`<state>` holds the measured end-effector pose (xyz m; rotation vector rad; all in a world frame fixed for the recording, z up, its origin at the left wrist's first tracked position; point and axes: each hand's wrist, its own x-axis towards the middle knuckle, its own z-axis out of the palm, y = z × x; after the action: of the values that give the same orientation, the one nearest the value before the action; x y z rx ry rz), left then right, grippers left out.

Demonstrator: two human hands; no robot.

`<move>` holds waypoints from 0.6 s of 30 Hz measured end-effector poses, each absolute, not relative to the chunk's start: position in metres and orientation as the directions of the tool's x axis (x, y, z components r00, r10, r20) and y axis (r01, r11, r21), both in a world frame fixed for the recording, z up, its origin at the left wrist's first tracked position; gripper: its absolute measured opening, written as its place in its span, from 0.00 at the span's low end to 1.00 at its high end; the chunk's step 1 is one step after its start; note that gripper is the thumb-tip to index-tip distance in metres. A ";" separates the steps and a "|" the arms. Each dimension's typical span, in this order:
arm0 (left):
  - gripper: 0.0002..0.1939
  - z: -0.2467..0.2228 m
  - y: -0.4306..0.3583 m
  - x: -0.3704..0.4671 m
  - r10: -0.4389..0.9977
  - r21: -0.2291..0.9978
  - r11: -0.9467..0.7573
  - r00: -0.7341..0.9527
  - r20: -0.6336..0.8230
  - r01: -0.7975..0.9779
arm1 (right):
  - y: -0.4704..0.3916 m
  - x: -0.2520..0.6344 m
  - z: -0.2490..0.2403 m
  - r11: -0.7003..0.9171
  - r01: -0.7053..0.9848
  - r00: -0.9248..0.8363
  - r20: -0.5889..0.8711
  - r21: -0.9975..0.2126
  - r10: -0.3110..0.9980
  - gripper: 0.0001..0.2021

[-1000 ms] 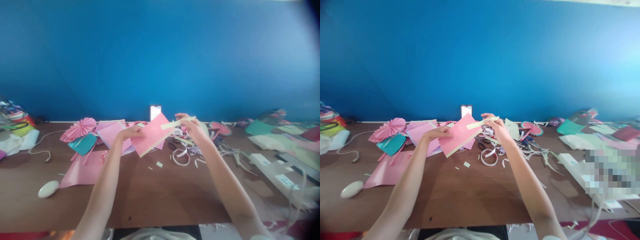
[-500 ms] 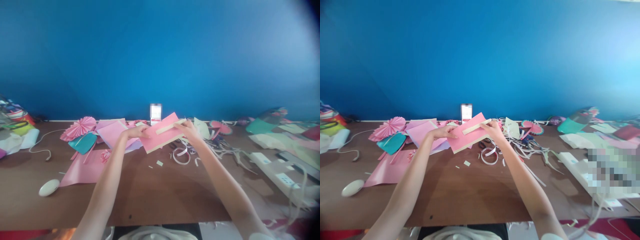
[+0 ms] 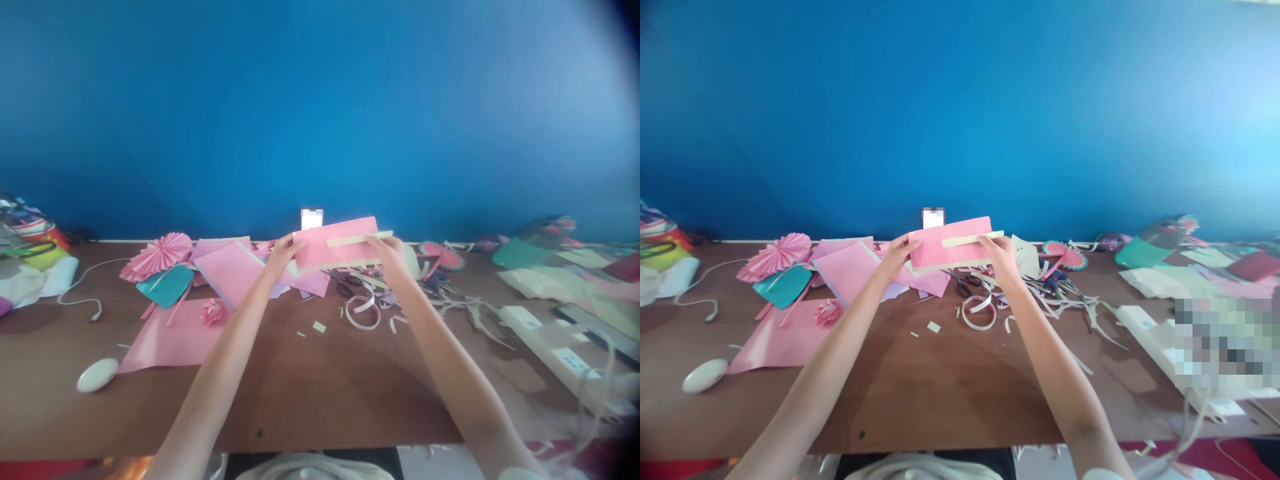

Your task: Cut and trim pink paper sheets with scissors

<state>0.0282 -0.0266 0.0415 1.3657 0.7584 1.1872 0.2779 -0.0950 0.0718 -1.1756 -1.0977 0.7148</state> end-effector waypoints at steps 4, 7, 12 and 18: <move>0.23 0.039 -0.026 0.030 0.944 0.970 -0.194 0.241 0.226 -0.148 | -0.096 0.278 0.074 0.267 0.080 0.335 0.278 -0.960 0.900 0.12; 0.22 0.034 -0.022 0.030 0.958 0.975 -0.202 0.191 0.216 -0.092 | -0.097 0.281 0.075 0.240 0.176 0.360 0.289 -0.955 0.887 0.11; 0.21 0.029 -0.020 0.033 0.955 0.970 -0.232 0.176 0.240 -0.067 | -0.098 0.290 0.078 0.267 0.509 0.474 0.525 -0.818 0.707 0.11; 0.17 0.029 -0.028 0.043 0.963 0.980 -0.195 0.181 0.200 -0.046 | -0.101 0.289 0.084 0.406 0.398 0.485 0.565 -0.823 0.668 0.15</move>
<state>0.0426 -0.0277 0.0293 1.4144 0.9493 1.2236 0.2886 -0.1011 0.0838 -1.2050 -1.1191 0.2248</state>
